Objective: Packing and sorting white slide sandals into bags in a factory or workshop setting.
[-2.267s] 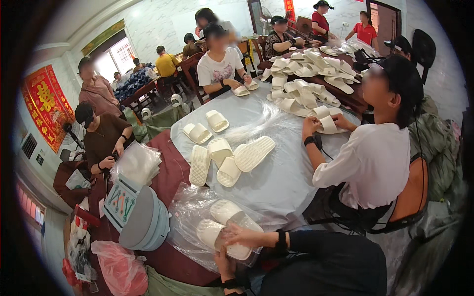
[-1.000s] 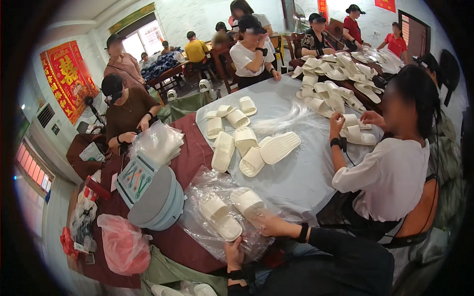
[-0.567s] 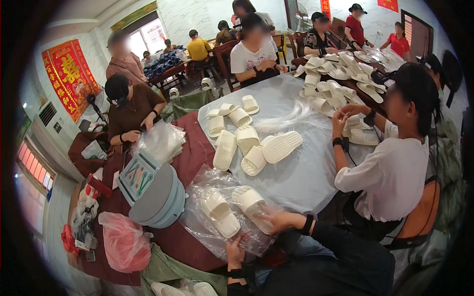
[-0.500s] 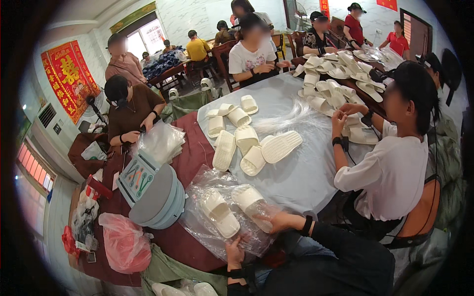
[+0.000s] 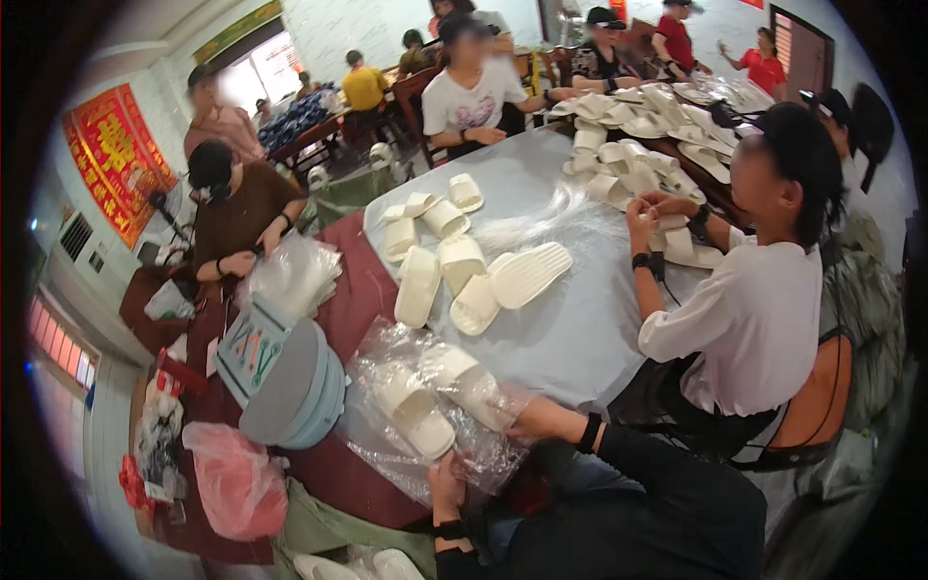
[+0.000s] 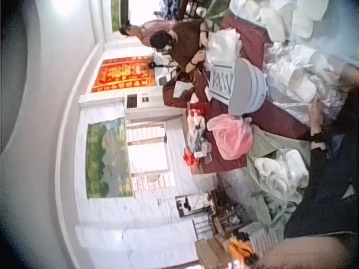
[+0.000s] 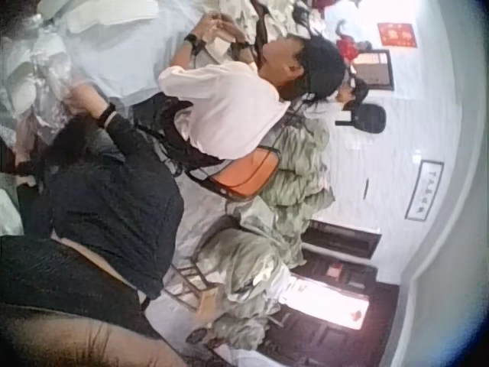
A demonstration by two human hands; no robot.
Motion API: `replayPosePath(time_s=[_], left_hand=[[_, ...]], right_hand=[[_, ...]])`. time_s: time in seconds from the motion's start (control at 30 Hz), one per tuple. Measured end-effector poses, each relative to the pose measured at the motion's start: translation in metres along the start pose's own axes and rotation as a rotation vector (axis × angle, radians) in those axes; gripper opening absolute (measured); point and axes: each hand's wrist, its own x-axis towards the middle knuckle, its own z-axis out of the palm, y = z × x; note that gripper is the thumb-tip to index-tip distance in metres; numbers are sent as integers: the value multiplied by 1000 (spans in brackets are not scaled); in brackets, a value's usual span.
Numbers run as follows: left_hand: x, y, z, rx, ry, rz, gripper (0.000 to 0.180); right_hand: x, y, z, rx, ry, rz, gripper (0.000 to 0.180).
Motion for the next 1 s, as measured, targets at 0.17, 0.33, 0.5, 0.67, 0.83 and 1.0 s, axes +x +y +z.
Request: replayPosePath(time_s=[0.17, 0.33, 0.5, 0.67, 0.83, 1.0], left_hand=[[1, 17, 28, 119, 67, -78, 18], [10, 8, 22, 204, 187, -63, 13], [13, -4, 21, 403, 238, 51, 29], [15, -17, 16, 385, 258, 147, 25], [16, -21, 14, 323, 261, 159, 27], [17, -18, 16, 268, 250, 124, 19]], right_hand=[[6, 9, 16, -118, 192, -48, 49], [22, -23, 15, -372, 305, 38, 35], [36, -13, 27, -286, 295, 110, 33], [29, -19, 29, -370, 274, 149, 30], [13, -17, 24, -417, 95, -34, 31], [-13, -27, 7, -393, 157, -45, 31]])
